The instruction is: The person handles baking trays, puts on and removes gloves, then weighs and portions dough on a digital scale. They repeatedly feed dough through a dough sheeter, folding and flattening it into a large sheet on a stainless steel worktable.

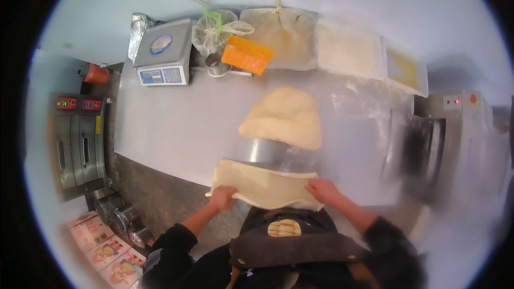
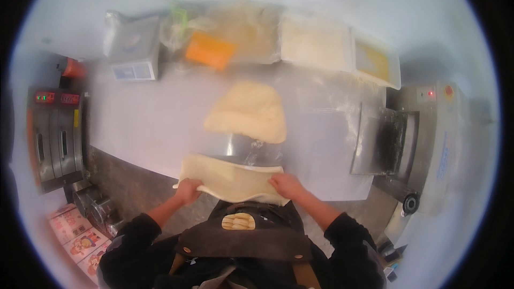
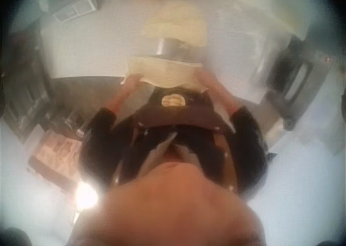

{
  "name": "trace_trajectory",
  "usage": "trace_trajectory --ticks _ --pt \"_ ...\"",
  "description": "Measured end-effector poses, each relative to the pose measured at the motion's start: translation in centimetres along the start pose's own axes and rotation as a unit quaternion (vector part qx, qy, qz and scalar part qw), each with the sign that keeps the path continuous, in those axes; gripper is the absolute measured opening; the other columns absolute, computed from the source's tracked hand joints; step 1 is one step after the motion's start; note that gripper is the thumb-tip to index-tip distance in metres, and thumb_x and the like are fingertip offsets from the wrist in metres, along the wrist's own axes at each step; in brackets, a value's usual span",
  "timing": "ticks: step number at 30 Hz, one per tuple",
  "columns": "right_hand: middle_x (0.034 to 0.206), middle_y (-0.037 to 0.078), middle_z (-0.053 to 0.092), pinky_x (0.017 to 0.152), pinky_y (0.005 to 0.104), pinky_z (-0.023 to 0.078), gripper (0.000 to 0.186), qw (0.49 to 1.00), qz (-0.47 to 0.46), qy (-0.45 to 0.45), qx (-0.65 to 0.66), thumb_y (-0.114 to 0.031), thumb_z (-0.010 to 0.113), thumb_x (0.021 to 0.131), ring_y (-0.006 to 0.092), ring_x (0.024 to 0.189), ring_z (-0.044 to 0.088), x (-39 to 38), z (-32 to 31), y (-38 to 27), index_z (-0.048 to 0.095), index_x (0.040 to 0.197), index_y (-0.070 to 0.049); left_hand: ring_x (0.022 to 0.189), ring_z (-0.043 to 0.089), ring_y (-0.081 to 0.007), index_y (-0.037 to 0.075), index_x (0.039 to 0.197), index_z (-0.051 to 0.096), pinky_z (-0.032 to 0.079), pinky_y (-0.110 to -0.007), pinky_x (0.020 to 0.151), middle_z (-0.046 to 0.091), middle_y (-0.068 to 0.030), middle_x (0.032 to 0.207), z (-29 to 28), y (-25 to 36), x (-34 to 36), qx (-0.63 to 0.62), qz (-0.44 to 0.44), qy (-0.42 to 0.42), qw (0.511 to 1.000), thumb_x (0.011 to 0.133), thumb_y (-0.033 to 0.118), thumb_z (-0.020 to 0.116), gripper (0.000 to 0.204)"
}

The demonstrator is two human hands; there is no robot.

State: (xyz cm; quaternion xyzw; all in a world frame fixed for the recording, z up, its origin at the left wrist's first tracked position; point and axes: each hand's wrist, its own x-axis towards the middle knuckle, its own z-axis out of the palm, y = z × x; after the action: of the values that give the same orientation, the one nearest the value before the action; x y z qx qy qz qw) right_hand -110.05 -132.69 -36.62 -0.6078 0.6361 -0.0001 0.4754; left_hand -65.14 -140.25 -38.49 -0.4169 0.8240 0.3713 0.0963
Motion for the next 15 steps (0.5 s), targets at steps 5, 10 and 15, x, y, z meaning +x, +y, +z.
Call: trace_trajectory --ticks 5,10,15 --pt "0.108 0.014 0.068 0.098 0.0499 0.047 0.061 0.952 -0.126 0.249 -0.123 -0.035 0.086 0.079 0.0379 0.114 0.06 2.2 0.7 -0.7 0.06 0.126 -0.005 0.092 0.068 -0.0358 0.012 0.097 0.069 0.051 -0.049 0.081 0.071 -0.0095 0.092 -2.2 0.9 4.0 -0.029 0.015 0.145 0.989 0.079 0.021 0.079 0.022" --pt "0.097 0.014 0.068 0.087 0.0464 0.051 0.048 0.971 0.005 0.236 0.046 -0.029 0.085 0.081 0.0349 0.099 0.065 5.6 0.4 -2.9 0.066 0.118 -0.006 0.085 0.068 -0.0339 0.01 0.095 0.068 0.052 -0.046 0.069 0.069 -0.0099 0.088 -8.8 3.0 6.8 -0.057 0.101 0.191 0.975 0.076 0.016 0.079 0.023" --pt "0.082 0.015 0.066 0.071 0.0436 0.053 0.022 0.968 -0.03 0.238 0.079 -0.024 0.08 0.087 0.0338 0.076 0.066 5.5 -7.3 -4.5 0.072 0.096 -0.006 0.079 0.068 -0.032 0.012 0.093 0.067 0.053 -0.044 0.067 0.067 -0.0076 0.081 -14.5 5.0 6.0 -0.015 0.2 0.28 0.939 0.069 0.005 0.078 0.028"
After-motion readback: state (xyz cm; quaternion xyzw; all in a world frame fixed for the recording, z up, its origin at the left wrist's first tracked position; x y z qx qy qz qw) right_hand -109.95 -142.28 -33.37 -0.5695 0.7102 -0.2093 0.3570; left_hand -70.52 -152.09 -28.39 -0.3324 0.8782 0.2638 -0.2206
